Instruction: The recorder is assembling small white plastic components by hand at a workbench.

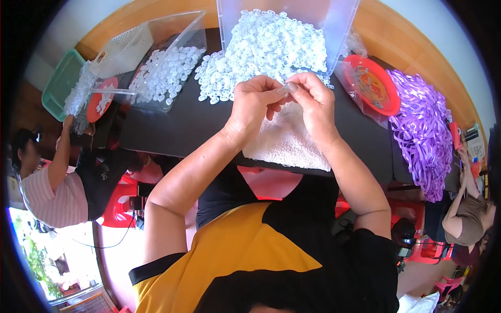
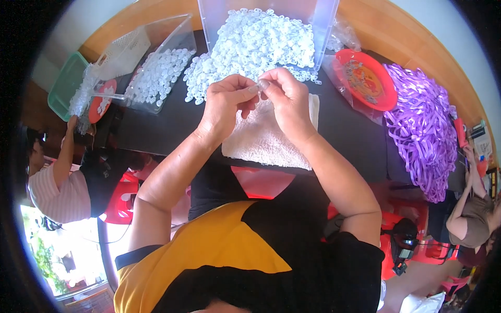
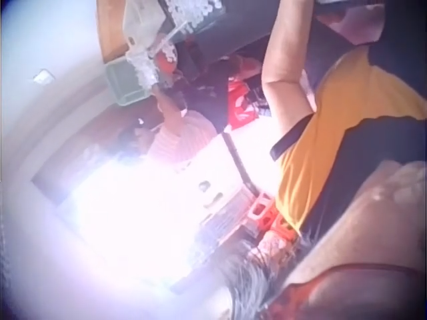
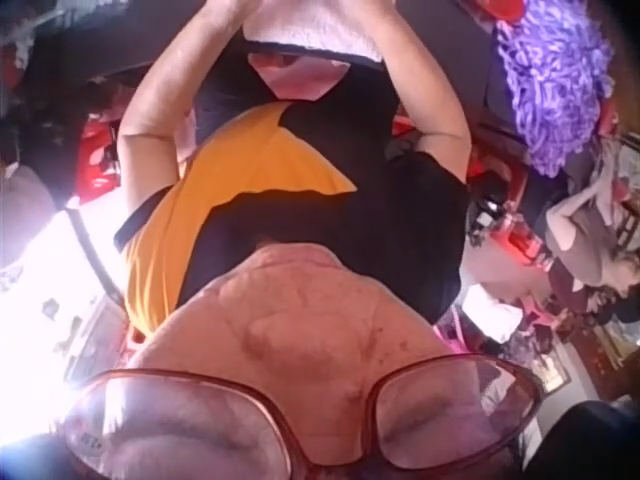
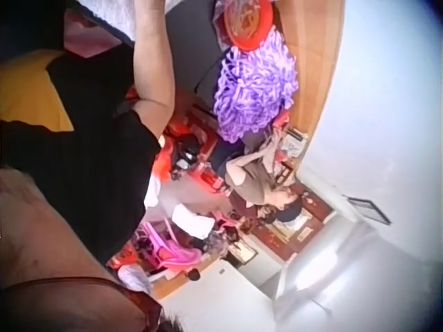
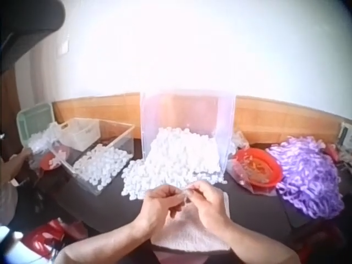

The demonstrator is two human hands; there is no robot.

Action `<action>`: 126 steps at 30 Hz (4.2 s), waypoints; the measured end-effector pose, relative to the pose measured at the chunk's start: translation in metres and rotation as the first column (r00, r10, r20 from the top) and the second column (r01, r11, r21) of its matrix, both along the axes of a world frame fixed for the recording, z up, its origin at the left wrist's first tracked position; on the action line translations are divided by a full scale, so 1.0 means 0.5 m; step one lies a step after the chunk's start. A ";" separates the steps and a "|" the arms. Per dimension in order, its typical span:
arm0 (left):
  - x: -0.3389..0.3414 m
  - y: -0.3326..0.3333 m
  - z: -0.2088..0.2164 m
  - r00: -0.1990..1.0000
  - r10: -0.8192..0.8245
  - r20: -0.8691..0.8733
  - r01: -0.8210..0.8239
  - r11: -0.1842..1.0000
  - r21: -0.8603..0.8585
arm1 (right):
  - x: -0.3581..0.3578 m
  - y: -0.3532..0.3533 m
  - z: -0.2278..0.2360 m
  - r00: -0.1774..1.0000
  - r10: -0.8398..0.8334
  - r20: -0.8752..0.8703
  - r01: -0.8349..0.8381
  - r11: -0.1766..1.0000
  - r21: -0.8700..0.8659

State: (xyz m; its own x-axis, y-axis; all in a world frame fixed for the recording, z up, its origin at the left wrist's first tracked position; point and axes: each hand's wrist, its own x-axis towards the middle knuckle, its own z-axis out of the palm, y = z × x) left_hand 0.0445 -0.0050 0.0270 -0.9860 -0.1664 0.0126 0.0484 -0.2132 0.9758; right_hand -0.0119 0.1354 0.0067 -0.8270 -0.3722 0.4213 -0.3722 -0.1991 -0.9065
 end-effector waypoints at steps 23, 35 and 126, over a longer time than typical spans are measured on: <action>-0.052 0.011 -0.040 1.000 0.000 0.001 0.000 0.992 0.122 | -0.037 0.012 -0.020 0.980 -0.160 -0.120 0.182 0.961 0.209; -0.050 0.009 -0.037 1.000 0.013 0.020 -0.015 0.994 0.110 | -0.026 0.011 -0.012 0.967 -0.210 -0.144 0.228 0.966 0.122; -0.056 0.013 -0.046 0.998 0.057 0.034 -0.059 0.995 0.086 | -0.014 0.000 0.000 0.977 -0.205 0.061 0.184 0.950 0.252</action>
